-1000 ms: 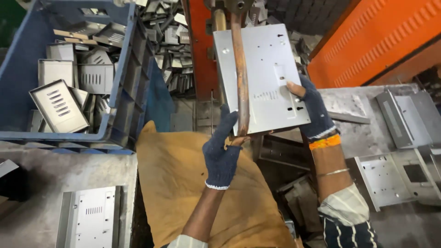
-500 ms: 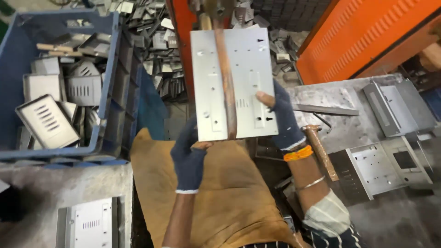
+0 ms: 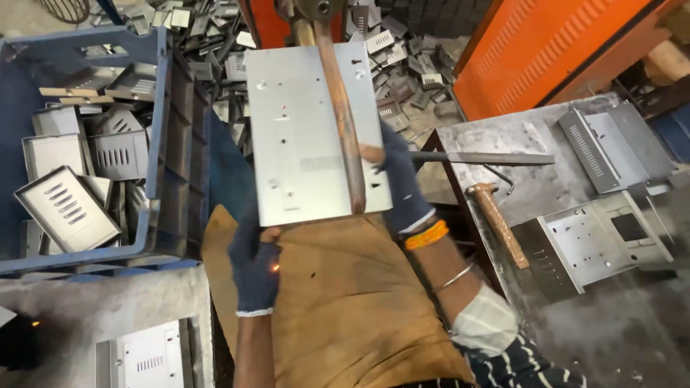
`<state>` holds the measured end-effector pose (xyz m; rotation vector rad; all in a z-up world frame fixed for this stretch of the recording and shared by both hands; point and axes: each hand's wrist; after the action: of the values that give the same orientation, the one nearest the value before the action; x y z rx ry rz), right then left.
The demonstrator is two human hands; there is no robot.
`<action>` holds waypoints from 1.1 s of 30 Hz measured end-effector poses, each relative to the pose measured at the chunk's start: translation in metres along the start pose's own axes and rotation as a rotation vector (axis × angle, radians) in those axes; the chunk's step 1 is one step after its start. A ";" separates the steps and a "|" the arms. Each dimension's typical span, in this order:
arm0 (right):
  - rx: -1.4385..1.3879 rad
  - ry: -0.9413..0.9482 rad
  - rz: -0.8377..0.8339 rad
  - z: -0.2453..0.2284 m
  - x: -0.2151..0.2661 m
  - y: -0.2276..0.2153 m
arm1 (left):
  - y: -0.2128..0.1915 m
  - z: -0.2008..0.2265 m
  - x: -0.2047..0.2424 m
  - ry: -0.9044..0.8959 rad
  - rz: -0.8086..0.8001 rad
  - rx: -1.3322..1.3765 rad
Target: The person repeatedly picks up rectangular metal parts from a blue bin, places them into a bending machine, and pulls a lever to bend the parts. After bending, the person removes the parts and places them on a nearby metal table.
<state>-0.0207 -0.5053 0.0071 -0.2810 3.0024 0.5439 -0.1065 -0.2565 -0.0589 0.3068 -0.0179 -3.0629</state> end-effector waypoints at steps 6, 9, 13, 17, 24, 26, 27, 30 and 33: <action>0.073 -0.185 0.000 0.034 -0.010 0.006 | -0.022 -0.023 -0.001 0.099 0.048 -0.031; -0.038 -0.115 0.019 0.018 0.001 -0.008 | -0.003 -0.012 0.000 -0.036 0.056 -0.074; -0.228 -0.024 0.152 0.019 0.027 -0.077 | 0.059 0.027 -0.006 0.177 -0.081 -0.059; 0.318 0.067 0.339 0.025 0.055 -0.107 | 0.125 0.021 0.005 0.084 0.129 0.288; 1.125 -0.528 0.317 -0.004 0.068 -0.034 | 0.089 0.052 -0.023 0.057 0.200 -0.252; 1.075 -0.460 0.097 0.013 0.057 -0.036 | 0.079 0.040 -0.037 0.158 -0.034 -0.405; 1.073 -0.457 0.092 0.001 0.052 -0.026 | 0.078 0.036 -0.038 0.153 -0.030 -0.407; 1.213 0.078 0.156 -0.031 0.034 -0.005 | 0.075 0.026 -0.048 0.144 -0.212 -0.170; 1.300 -0.247 0.174 -0.045 0.032 -0.005 | 0.078 0.018 -0.049 0.284 -0.273 -0.156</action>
<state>-0.0529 -0.5310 0.0441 0.1426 2.4786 -1.2331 -0.0577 -0.3315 -0.0306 0.7902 0.2986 -3.2233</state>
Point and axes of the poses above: each hand's wrist, its own x-axis away from the middle knuckle, its own y-axis out of the palm, z = x × y, and after that the axes turned 6 degrees about -z, right-handed
